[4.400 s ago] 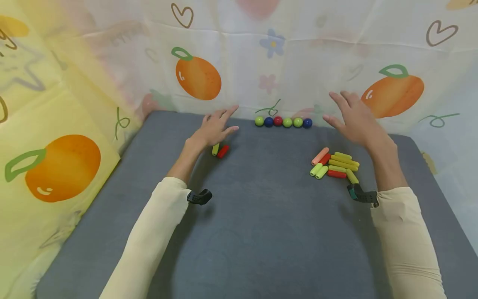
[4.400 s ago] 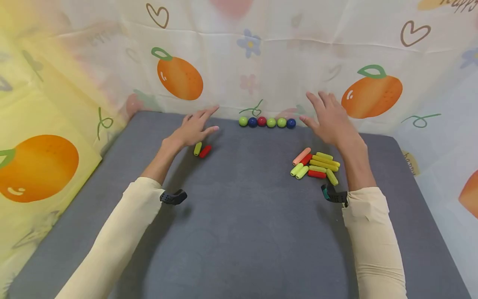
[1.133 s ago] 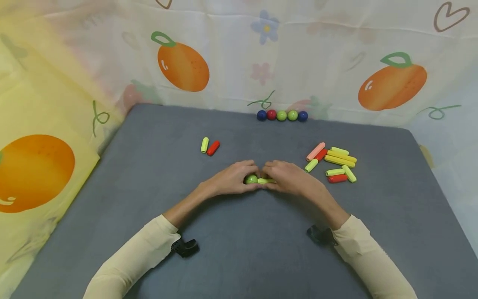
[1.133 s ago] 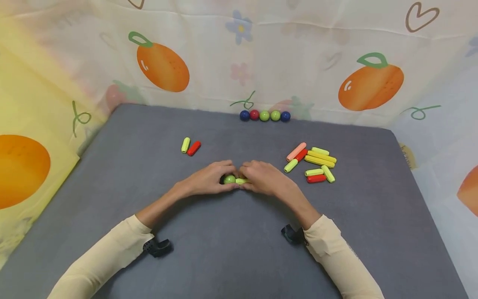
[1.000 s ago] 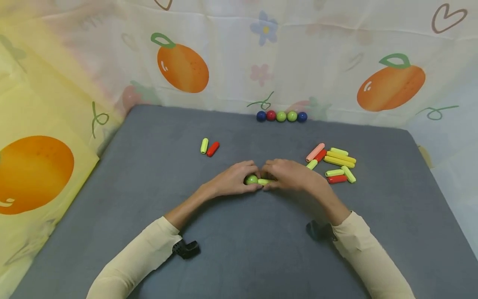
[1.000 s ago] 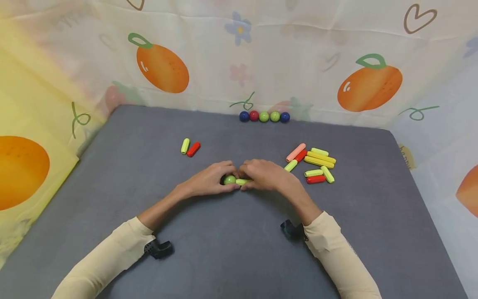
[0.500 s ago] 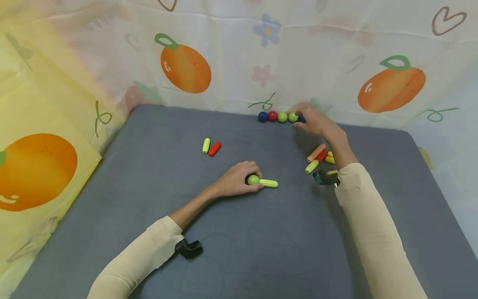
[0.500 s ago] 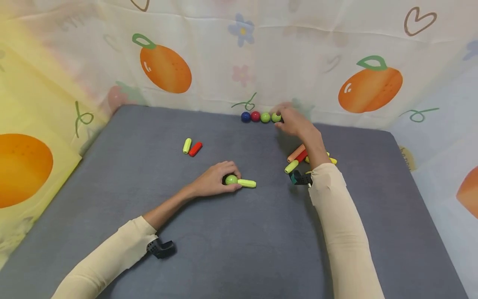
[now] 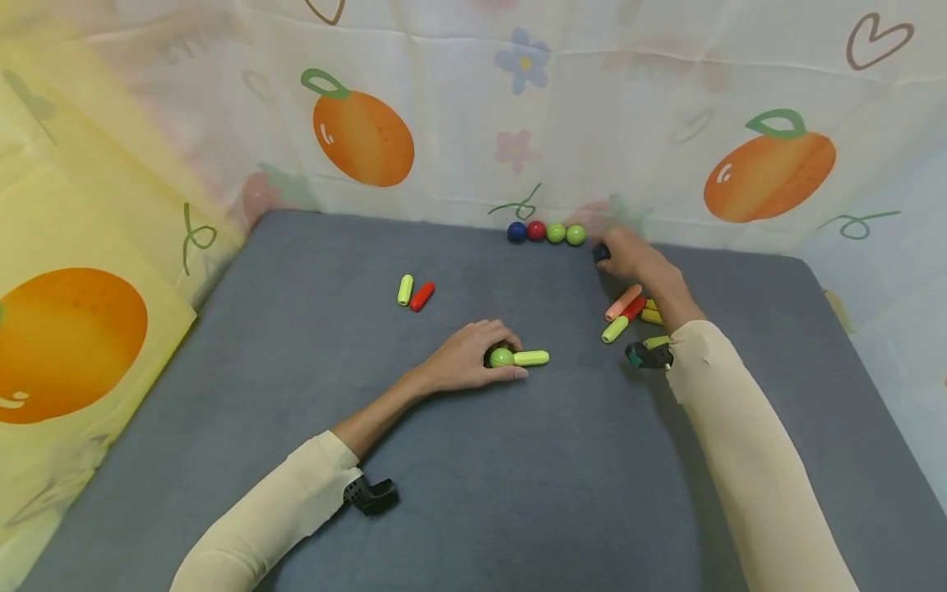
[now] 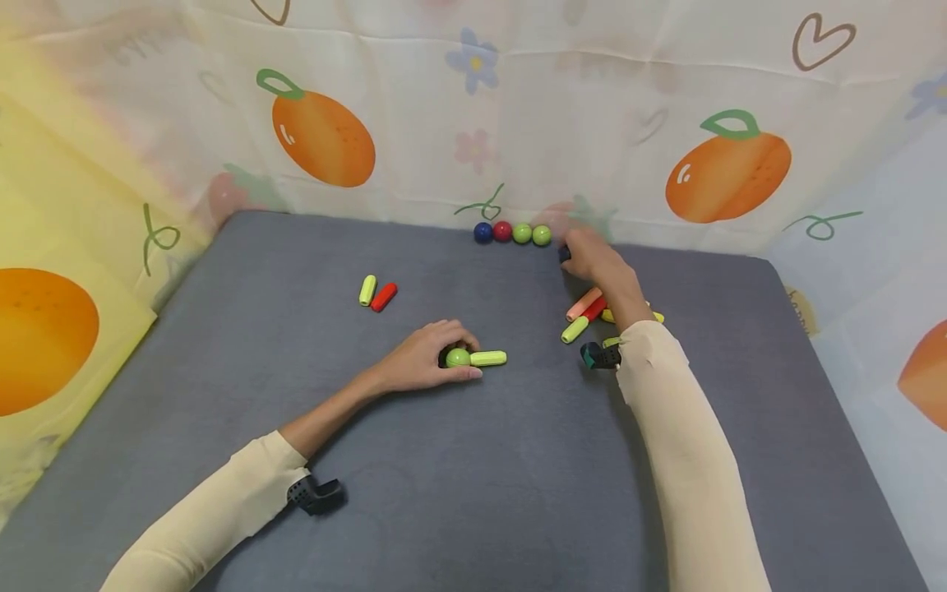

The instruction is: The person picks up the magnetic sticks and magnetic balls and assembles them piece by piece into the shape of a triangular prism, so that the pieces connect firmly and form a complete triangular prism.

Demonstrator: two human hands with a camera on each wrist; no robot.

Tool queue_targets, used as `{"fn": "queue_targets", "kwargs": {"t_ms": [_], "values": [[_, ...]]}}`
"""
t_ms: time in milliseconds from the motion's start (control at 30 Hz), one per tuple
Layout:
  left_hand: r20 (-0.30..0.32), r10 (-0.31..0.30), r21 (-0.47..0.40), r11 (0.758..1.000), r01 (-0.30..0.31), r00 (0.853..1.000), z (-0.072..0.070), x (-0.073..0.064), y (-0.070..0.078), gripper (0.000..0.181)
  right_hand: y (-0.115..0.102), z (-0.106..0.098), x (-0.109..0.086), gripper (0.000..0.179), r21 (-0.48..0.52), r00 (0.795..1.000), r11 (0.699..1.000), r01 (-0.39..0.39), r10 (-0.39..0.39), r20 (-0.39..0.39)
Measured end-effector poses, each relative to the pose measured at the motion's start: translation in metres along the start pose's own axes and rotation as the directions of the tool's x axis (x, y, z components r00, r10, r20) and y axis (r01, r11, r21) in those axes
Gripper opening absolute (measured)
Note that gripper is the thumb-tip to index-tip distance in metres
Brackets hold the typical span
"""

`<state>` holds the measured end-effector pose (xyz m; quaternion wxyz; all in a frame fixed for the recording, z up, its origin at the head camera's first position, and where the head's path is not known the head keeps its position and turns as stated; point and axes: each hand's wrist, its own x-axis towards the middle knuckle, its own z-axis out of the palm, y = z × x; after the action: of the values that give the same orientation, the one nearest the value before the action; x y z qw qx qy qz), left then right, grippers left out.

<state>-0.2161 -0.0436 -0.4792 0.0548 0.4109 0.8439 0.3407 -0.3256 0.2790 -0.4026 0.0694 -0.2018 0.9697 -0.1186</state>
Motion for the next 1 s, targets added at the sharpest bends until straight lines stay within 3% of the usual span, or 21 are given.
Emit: {"fn": "queue_targets", "kwargs": {"t_ms": [100,200,333,567,767,1000], "values": [[0.001,0.004,0.007,1.000,-0.004,1.000,0.000,0.001,-0.001,0.031,-0.008,-0.006,-0.010,0.036,0.000,0.999,0.999,-0.038,0.038,0.026],[-0.012,-0.006,0.011,1.000,0.006,1.000,-0.001,0.000,-0.001,0.027,-0.023,-0.010,-0.022,0.039,0.023,1.000,1.000,-0.020,0.020,0.011],[-0.025,-0.025,-0.006,1.000,0.025,0.999,0.000,0.000,0.000,0.020,-0.045,-0.009,-0.044,0.041,0.054,0.998,0.997,0.057,-0.058,0.019],[-0.038,-0.024,-0.050,0.999,0.022,0.999,0.002,0.000,0.003,0.015,-0.080,0.007,-0.081,0.029,0.111,0.974,0.979,0.169,-0.183,0.131],[-0.058,-0.027,-0.079,0.997,0.023,0.998,0.001,0.002,0.004,0.012,-0.094,0.024,-0.091,0.027,0.164,0.937,0.963,0.214,-0.250,0.246],[-0.073,-0.021,-0.094,0.996,0.014,0.997,0.003,0.002,0.004,0.013,-0.101,0.035,-0.090,0.034,0.225,0.927,0.943,0.246,-0.297,0.230]]}}
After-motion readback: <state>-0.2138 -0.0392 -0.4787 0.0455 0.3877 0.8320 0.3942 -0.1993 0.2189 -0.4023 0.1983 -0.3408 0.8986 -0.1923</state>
